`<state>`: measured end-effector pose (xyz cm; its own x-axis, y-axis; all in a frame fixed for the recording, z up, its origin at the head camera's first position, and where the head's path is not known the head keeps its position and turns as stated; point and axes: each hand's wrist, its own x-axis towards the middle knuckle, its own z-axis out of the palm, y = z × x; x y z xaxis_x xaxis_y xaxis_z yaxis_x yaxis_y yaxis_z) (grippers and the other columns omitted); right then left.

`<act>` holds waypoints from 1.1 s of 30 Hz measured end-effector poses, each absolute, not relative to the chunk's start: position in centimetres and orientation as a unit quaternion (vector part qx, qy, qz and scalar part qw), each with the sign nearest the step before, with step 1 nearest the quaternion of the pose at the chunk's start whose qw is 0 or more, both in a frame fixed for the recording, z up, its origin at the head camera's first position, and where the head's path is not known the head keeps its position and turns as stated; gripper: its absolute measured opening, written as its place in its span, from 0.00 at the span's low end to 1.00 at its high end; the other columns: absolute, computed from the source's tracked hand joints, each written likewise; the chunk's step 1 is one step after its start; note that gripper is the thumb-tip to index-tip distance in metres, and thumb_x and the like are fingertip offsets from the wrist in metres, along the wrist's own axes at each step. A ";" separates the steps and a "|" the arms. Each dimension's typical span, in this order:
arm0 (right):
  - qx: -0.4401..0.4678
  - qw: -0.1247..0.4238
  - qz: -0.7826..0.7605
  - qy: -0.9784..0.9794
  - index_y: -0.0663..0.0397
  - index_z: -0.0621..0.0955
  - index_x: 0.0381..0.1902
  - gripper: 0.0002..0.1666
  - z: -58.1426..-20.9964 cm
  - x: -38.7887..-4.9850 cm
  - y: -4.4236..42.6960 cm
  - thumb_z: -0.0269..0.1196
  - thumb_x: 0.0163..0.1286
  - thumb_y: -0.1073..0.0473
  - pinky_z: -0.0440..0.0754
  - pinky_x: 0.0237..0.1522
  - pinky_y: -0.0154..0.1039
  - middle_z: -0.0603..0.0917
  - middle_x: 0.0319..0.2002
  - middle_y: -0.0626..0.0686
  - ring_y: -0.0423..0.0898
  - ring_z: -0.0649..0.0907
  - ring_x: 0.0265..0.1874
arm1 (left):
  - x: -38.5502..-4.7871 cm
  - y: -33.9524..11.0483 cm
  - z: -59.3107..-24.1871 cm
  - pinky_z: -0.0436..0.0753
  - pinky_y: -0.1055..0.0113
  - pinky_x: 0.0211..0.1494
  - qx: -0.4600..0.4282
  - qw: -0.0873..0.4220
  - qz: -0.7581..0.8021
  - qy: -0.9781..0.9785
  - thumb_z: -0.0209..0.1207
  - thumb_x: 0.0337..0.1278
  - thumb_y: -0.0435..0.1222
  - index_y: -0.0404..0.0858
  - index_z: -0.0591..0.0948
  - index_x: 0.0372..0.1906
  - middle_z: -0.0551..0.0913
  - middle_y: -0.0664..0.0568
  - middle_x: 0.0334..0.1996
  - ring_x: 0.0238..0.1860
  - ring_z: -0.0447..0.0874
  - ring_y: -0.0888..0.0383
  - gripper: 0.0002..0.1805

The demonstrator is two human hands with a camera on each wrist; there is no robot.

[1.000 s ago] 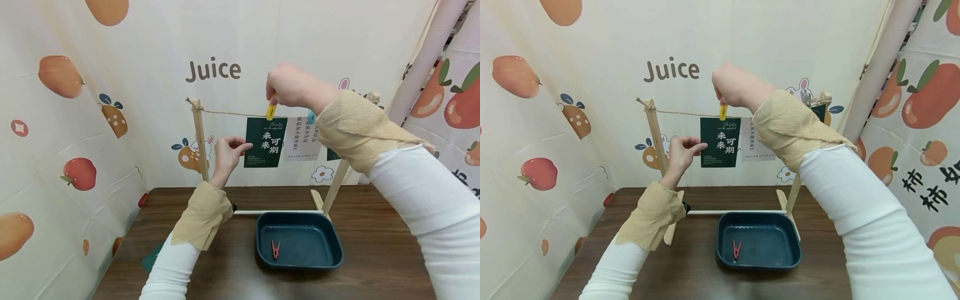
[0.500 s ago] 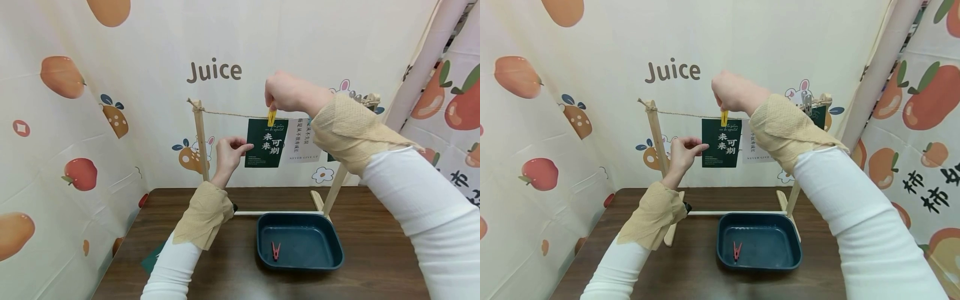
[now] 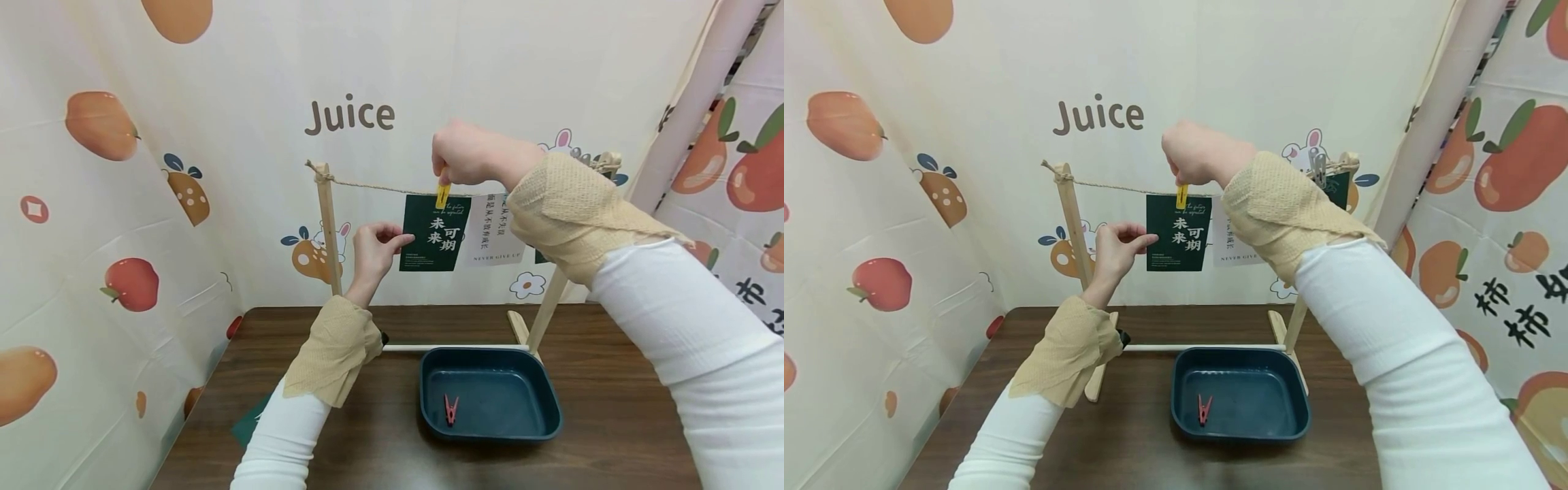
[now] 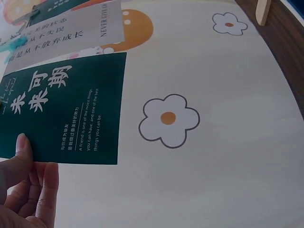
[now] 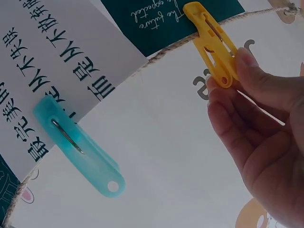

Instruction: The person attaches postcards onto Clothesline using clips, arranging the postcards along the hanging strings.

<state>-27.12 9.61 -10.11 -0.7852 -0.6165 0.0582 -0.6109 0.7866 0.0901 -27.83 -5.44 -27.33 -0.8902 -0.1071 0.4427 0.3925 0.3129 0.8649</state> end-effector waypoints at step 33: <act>0.308 0.019 0.003 -0.951 0.68 0.70 0.54 0.23 -11.4 -27.0 10.6 0.56 0.63 0.63 0.68 0.51 0.49 0.76 0.47 0.64 0.56 0.73 0.46 | -27.7 -5.8 -28.1 0.73 0.69 0.35 -0.083 0.241 -0.547 -0.797 0.64 0.46 0.36 0.34 0.81 0.30 0.79 0.48 0.28 0.31 0.73 0.55 0.08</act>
<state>-26.98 10.55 -11.41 -0.8089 -0.5867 0.0377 -0.5869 0.8096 0.0064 -27.71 -5.79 -28.05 -0.8704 -0.1306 0.4748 0.3962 0.3868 0.8327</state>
